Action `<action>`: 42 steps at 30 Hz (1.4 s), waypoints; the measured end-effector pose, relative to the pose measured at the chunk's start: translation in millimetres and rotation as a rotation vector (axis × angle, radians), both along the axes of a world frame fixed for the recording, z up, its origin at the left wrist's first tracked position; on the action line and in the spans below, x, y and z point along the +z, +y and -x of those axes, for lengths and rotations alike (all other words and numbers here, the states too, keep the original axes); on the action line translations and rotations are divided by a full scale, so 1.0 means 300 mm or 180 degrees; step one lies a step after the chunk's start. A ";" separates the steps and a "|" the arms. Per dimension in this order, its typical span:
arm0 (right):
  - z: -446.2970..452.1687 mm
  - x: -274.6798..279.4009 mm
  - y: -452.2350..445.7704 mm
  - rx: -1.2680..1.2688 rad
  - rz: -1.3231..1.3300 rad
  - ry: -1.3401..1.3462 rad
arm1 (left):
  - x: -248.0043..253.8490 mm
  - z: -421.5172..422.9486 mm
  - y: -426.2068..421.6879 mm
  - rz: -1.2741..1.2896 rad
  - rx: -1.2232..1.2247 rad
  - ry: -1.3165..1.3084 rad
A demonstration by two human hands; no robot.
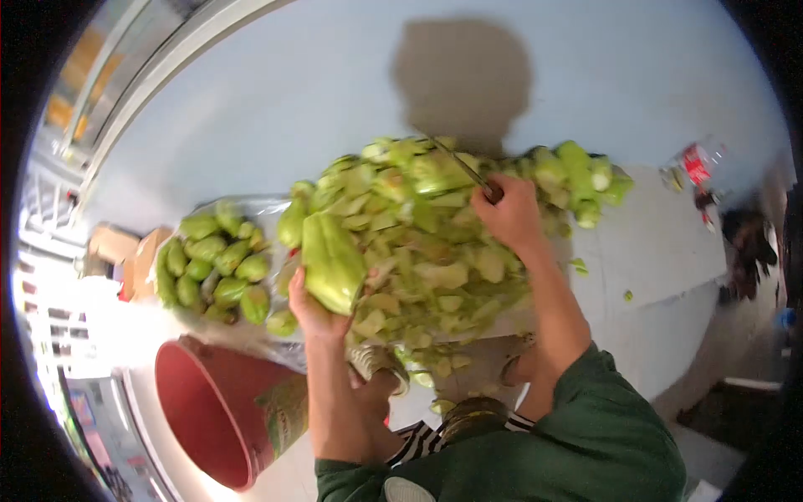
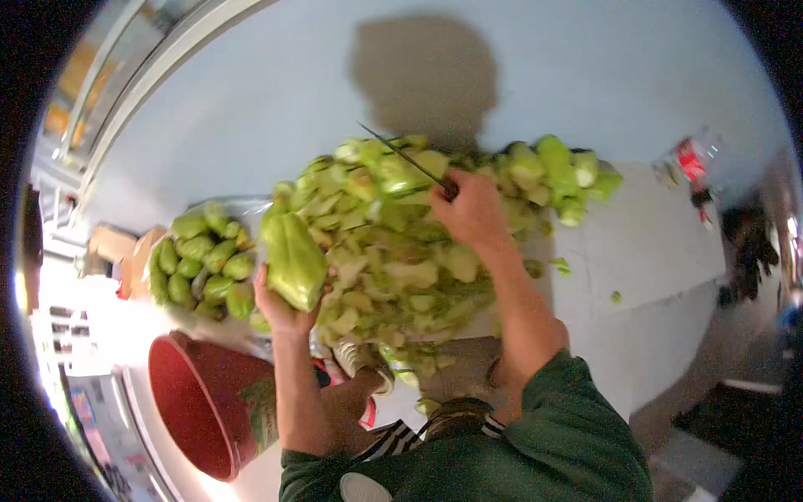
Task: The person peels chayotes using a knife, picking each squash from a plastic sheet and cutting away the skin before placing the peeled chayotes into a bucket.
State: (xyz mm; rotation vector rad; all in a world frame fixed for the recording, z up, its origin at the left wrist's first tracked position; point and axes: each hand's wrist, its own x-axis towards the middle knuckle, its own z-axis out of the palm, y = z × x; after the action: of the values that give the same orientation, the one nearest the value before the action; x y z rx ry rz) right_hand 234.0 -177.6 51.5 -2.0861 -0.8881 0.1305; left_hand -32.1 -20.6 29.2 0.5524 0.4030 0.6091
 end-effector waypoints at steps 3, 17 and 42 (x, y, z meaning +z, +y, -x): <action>-0.119 0.040 -0.100 -0.0549 -0.0568 -0.0056 | -0.030 -0.066 -0.090 -0.0264 -0.0454 0.0625; -0.437 0.106 -0.613 -0.2063 -0.1626 0.0014 | -0.181 -0.649 -0.660 -0.4461 -0.1836 0.1875; -0.523 0.018 -0.675 -0.1741 -0.1555 0.0133 | -0.383 -1.224 -1.009 -0.6333 -0.0879 0.1517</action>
State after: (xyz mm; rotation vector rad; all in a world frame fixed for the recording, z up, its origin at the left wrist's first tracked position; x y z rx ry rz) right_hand 390.8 -380.1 56.9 -1.7760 -0.2585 -0.3039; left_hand 335.0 -323.2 -85.8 2.6332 0.0103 0.4279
